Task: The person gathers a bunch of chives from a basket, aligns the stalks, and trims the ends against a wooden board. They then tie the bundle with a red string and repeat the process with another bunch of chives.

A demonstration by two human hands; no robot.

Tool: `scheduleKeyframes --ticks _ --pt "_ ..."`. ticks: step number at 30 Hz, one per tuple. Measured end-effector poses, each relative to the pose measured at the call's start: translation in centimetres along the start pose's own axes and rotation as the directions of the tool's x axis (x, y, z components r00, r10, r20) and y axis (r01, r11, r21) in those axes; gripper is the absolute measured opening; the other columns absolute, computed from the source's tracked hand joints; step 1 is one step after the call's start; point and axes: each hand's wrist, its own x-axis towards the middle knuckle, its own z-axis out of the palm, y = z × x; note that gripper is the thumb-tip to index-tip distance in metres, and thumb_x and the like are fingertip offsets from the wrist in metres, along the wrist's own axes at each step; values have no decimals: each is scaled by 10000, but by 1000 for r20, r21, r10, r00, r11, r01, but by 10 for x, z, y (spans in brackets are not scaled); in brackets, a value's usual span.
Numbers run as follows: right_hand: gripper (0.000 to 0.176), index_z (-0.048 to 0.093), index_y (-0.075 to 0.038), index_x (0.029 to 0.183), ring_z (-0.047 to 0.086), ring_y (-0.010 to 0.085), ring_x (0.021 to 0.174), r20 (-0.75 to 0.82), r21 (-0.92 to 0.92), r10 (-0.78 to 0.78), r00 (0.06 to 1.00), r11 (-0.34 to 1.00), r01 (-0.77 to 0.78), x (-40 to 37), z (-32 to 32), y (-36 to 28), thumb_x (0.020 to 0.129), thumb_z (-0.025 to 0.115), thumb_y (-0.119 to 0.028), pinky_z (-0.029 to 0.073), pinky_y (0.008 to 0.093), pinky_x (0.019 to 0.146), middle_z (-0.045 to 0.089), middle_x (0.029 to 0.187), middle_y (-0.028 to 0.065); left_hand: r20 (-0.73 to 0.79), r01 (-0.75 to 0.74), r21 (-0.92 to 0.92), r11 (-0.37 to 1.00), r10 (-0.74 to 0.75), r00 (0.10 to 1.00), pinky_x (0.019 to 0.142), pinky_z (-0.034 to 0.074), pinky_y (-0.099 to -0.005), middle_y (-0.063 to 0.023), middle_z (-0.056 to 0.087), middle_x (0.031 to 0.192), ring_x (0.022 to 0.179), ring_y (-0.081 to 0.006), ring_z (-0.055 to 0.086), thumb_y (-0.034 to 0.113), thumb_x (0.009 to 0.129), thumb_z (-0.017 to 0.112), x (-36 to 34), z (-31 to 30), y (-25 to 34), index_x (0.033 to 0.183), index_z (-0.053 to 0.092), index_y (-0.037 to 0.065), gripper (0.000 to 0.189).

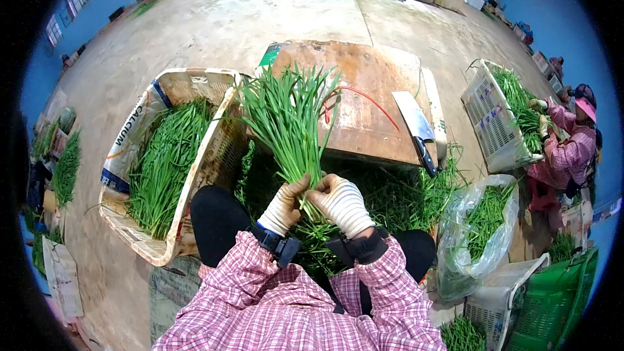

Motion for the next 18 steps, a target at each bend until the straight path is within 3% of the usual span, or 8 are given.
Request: scheduleKeyframes --ticks 3,6,7,8,10,13,16,18 --pt "469 641 49 965 651 185 691 -8 132 4 1000 991 -2 2 0 12 735 787 -332 521 320 660 683 758 131 27 -49 27 998 49 998 913 525 -363 -65 669 1176 1049 -185 645 326 933 657 -2 4 0 1250 618 40 429" --pt "594 644 10 966 698 314 763 -83 -15 26 996 999 -28 -10 -4 -9 690 764 -501 540 380 691 686 769 178 -76 -21 138 990 32 997 922 518 -358 -59 673 1163 1045 -178 645 321 939 651 0 4 -3 1250 616 32 425" --pt "640 629 22 1000 699 316 766 -42 -109 18 999 994 -22 -13 -7 -17 687 770 -518 542 380 695 689 776 173 -132 13 144 989 6 991 915 516 -357 -56 678 1146 1028 -178 647 293 936 660 -8 15 1 1247 617 29 410" --pt "624 634 11 988 695 318 753 -41 -177 8 999 984 -15 -12 -5 -14 688 766 -519 543 383 693 686 770 173 -89 -7 98 995 16 996 907 519 -358 -57 680 1141 1023 -180 649 282 932 666 -4 10 -3 1245 617 29 406" --pt "618 635 4 985 691 333 746 -52 -36 5 999 999 -7 -8 0 2 690 760 -525 543 387 689 685 772 179 -4 -44 3 999 44 999 891 526 -360 -59 683 1131 1013 -183 651 258 923 679 3 6 -7 1242 618 28 399" --pt "627 638 -4 984 688 349 746 -100 51 1 995 999 4 -6 1 11 689 757 -545 542 390 686 685 778 189 -31 -30 60 998 32 999 896 528 -359 -75 682 1142 1019 -196 653 225 910 692 2 -6 -10 1235 619 21 390" --pt "549 621 15 963 674 265 706 -78 -80 35 996 996 -41 -14 -5 -8 699 799 -432 532 357 658 661 761 136 -54 -35 82 996 39 998 905 525 -353 -71 678 1158 1021 -192 652 250 908 699 0 -3 -10 1233 619 22 405" --pt "625 601 13 995 673 292 712 -84 -198 -57 995 979 40 -18 -2 -10 668 796 -483 530 368 658 633 727 132 -82 -36 147 988 48 995 904 525 -352 -70 677 1158 1025 -192 651 282 908 701 0 1 -8 1242 611 25 431"
